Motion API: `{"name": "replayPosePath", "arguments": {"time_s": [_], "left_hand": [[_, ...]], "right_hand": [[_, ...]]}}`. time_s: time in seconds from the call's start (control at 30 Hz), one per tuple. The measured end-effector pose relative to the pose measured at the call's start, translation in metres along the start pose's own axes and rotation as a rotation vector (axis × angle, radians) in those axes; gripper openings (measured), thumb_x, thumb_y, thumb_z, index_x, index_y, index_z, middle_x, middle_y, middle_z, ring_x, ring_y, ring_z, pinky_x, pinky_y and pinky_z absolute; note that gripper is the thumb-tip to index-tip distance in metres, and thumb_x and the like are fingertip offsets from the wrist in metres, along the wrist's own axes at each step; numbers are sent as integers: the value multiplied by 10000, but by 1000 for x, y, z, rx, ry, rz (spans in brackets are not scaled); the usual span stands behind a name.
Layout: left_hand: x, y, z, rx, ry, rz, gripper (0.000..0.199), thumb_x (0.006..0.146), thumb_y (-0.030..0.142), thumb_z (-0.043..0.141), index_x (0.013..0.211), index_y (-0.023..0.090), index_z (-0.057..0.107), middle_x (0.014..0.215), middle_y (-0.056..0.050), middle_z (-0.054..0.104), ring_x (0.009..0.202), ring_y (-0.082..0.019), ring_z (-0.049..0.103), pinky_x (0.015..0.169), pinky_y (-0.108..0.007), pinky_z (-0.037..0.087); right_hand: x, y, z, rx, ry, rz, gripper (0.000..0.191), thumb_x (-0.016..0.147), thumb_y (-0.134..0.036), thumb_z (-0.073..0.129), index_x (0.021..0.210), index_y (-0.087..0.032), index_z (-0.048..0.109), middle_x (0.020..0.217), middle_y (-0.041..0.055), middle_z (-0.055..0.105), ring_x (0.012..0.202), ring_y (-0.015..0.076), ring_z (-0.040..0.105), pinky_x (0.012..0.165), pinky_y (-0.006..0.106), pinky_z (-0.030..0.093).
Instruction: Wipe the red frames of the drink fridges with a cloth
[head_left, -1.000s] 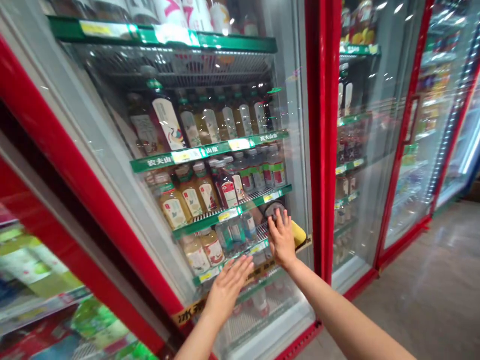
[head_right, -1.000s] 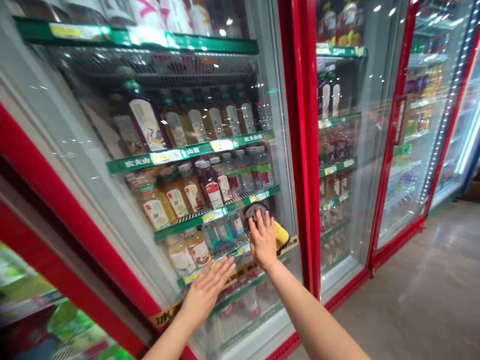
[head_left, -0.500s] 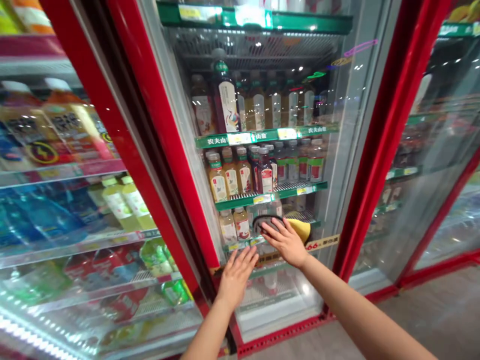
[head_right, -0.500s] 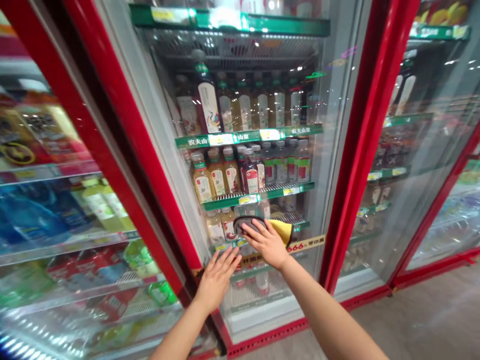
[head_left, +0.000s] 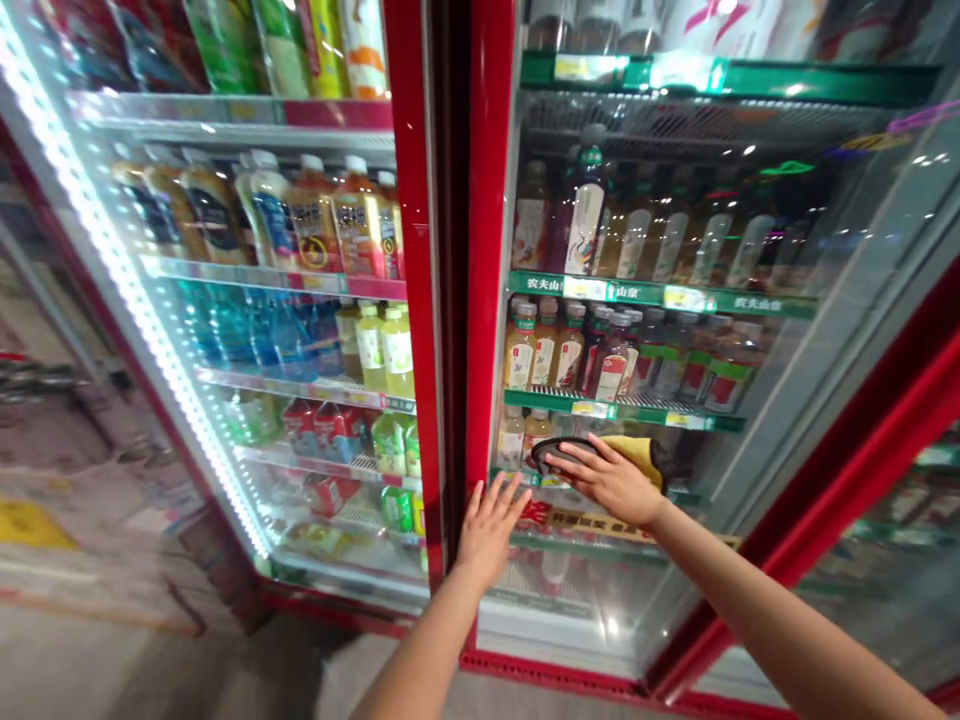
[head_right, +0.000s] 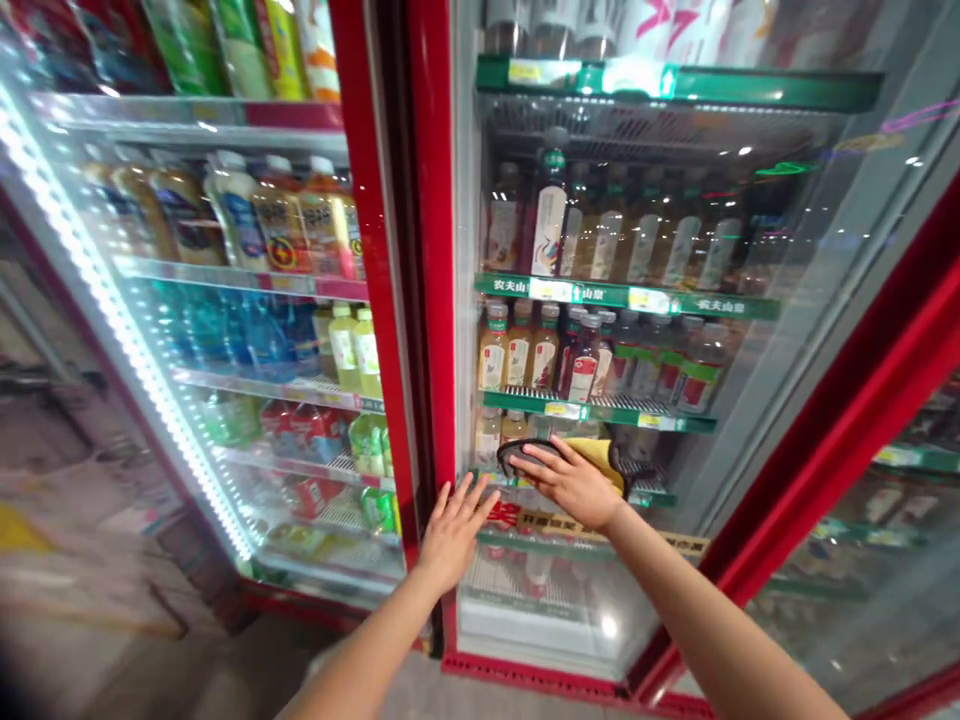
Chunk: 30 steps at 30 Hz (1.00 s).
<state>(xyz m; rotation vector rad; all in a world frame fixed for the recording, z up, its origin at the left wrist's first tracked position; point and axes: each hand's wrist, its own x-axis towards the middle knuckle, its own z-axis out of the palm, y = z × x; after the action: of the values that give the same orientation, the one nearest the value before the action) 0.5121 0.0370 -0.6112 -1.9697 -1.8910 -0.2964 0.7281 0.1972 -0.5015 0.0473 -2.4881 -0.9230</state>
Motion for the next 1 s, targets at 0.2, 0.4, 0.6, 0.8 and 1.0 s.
{"name": "replayPosePath", "arguments": {"time_s": [0.2,0.4,0.6,0.8,1.0], "left_hand": [[-17,-2,-13,27,-23,-195,818,877,205,592,1601,326,232,1710,-29,42,1577,-273,88,1261,-549,168],[-46,-1,-18,65,-38,-291,863,856,213,611,1613,257,199,1707,-40,82,1574,-287,100,1260,-558,179],[-56,2,-34,97,-29,-325,889,864,224,595,1625,223,135,1708,-59,48,1577,-277,74,1267,-533,165],[-68,6,-47,122,-17,-317,884,865,233,584,1624,188,132,1707,-78,37,1578,-272,56,1269,-518,178],[-63,3,-70,94,33,-380,960,835,180,602,1627,177,60,1705,-96,38,1577,-273,41,1257,-517,214]], "right_hand": [[46,0,-3,20,43,224,435,978,-228,538,1406,-298,580,1622,-13,374,1526,247,270,1280,545,40],[71,-21,8,190,4,38,468,965,-174,503,1409,-298,579,1625,-38,369,1521,221,288,1293,511,94],[104,-26,14,222,35,118,547,957,-167,507,1488,-296,489,1655,-10,298,1544,260,227,1274,587,99],[97,-58,49,302,8,-156,439,955,-157,486,1360,-238,633,1540,14,511,1490,205,352,1282,489,170],[120,-36,24,205,65,97,493,936,-146,513,1415,-241,579,1641,23,337,1537,263,245,1269,581,125]]}}
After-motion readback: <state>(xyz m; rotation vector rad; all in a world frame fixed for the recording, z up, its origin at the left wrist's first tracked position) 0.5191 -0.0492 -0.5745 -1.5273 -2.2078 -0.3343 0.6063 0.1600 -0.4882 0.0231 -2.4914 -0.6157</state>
